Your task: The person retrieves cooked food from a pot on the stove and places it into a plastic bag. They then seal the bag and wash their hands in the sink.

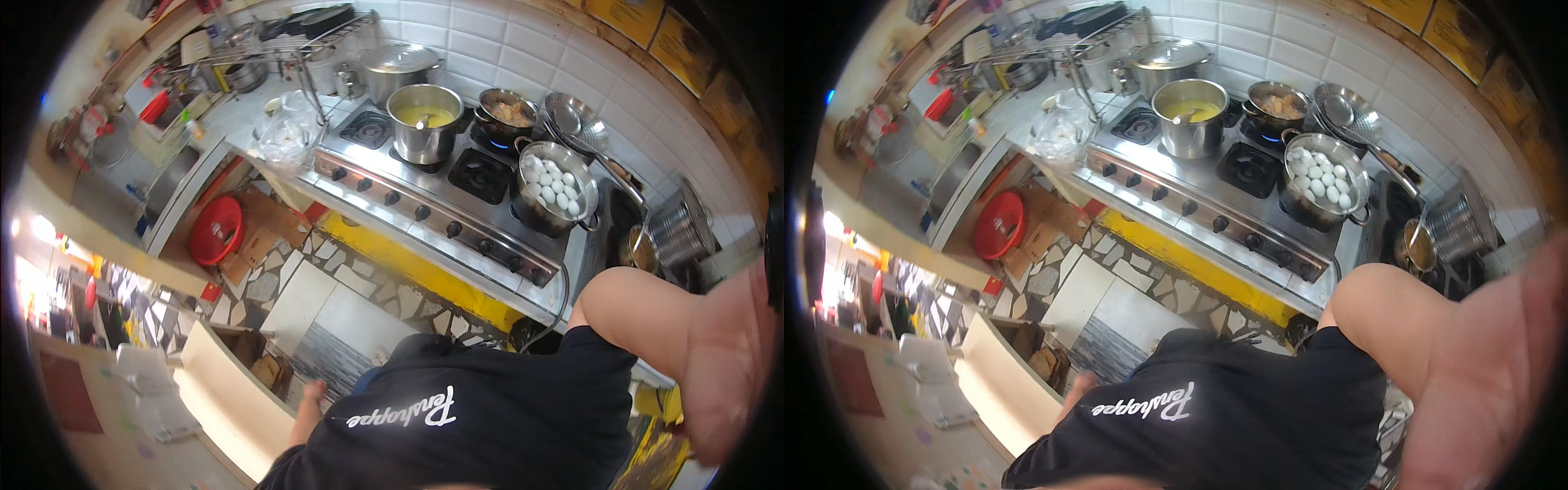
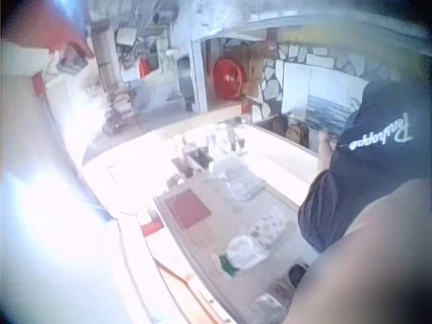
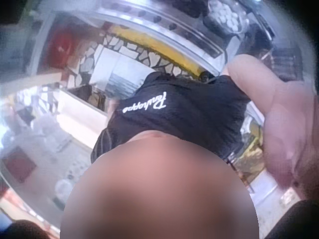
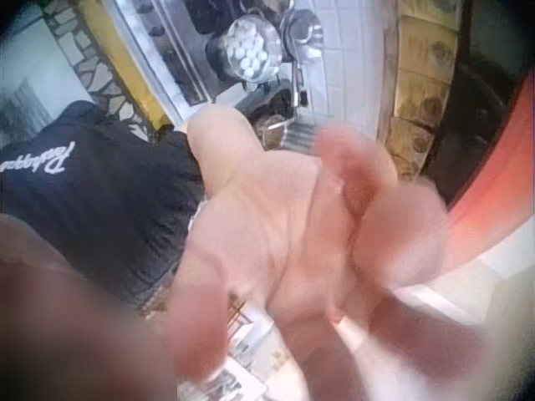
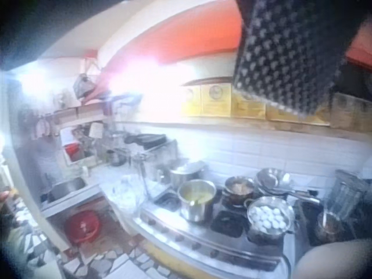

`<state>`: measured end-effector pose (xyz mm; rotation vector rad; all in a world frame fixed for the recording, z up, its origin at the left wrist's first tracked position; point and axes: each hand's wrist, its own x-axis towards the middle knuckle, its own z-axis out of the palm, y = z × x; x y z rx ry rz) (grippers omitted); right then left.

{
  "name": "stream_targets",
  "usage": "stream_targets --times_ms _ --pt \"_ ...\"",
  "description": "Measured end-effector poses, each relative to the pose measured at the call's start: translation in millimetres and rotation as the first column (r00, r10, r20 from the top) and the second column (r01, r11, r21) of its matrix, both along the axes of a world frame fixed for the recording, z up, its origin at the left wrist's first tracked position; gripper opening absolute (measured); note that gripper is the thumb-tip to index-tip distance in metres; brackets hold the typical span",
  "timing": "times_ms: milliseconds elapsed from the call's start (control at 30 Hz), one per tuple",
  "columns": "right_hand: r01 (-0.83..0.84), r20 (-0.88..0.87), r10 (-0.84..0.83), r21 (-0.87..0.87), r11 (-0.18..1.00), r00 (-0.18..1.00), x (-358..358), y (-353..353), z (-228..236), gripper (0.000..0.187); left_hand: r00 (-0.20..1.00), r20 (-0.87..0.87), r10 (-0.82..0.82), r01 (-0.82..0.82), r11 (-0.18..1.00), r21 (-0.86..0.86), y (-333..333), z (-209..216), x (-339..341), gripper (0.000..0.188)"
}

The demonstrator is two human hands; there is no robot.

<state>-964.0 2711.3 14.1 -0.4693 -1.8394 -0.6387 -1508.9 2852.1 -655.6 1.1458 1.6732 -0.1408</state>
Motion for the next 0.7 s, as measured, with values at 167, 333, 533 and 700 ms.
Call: stream_targets --times_ms 167,333,533,700 --pt "0.636 -0.209 -0.675 -0.228 0.737 0.707 24 44 -29 0.033 0.794 0.405 0.454 -0.521 0.851 0.067 180 45 -27 0.009" --pt "0.677 -0.039 -0.973 -0.712 0.187 0.227 168 55 -94 0.024 0.928 0.333 0.165 -0.247 0.943 0.222 229 61 47 0.026" --pt "0.612 0.383 -0.902 -0.670 -0.421 -0.201 360 51 -191 0.048 0.635 0.601 -0.486 0.327 0.873 0.361 171 83 348 0.029" --pt "0.586 0.530 -0.842 -0.654 -0.479 -0.097 416 60 -215 0.054 0.425 0.473 -0.772 0.673 0.619 0.405 108 148 522 0.047"
